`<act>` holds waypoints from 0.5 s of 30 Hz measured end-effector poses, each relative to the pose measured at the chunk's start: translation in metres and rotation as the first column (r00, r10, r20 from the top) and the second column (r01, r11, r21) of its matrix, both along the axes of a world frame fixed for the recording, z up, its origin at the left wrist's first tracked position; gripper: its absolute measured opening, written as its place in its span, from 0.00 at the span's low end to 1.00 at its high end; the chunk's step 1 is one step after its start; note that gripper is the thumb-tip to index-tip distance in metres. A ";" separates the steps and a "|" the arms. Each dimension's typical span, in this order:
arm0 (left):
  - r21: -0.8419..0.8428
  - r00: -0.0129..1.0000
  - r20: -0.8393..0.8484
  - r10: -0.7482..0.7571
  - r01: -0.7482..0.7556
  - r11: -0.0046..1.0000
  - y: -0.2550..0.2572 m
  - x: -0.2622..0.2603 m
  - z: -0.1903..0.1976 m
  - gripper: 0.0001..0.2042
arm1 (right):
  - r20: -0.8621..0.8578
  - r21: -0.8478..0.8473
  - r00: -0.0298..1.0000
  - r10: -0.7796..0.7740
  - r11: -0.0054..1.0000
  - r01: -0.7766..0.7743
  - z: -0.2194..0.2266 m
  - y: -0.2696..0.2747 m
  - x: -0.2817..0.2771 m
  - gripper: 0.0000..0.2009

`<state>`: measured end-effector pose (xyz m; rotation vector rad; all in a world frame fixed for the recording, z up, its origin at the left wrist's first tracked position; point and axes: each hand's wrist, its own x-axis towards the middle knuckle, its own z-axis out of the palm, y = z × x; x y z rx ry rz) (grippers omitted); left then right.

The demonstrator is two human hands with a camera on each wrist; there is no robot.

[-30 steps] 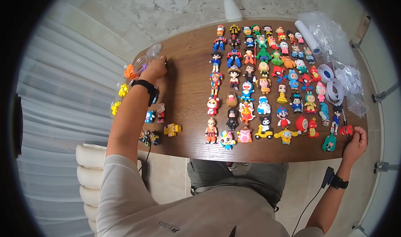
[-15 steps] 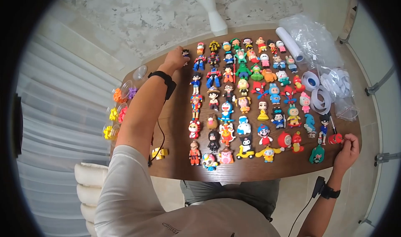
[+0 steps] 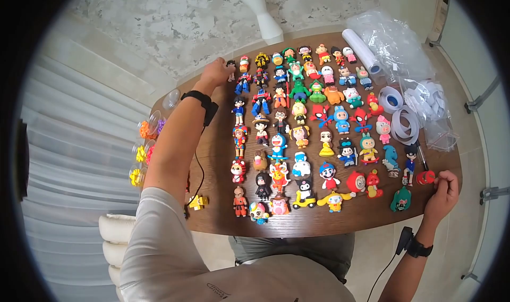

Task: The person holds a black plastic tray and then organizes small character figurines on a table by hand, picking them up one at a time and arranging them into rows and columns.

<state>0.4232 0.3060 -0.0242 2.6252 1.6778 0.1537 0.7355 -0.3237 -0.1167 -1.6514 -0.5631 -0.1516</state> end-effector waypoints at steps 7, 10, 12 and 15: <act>0.064 0.957 -0.075 -0.282 0.287 0.956 0.013 0.014 -0.018 0.24 | 0.009 0.011 1.000 0.023 1.000 -0.023 0.004 0.002 -0.003 0.06; -0.003 0.951 -0.096 -0.295 0.296 0.955 0.012 0.019 -0.023 0.23 | 0.010 0.018 1.000 0.020 1.000 -0.021 0.003 0.002 -0.003 0.06; -0.038 0.964 -0.107 -0.245 0.242 0.969 0.008 0.023 -0.021 0.22 | 0.006 0.019 1.000 0.018 1.000 -0.018 0.002 0.000 -0.003 0.06; -0.082 0.969 -0.102 -0.223 0.215 0.973 0.004 0.019 -0.016 0.22 | 0.008 0.021 0.999 0.035 0.999 -0.035 0.006 0.003 -0.004 0.06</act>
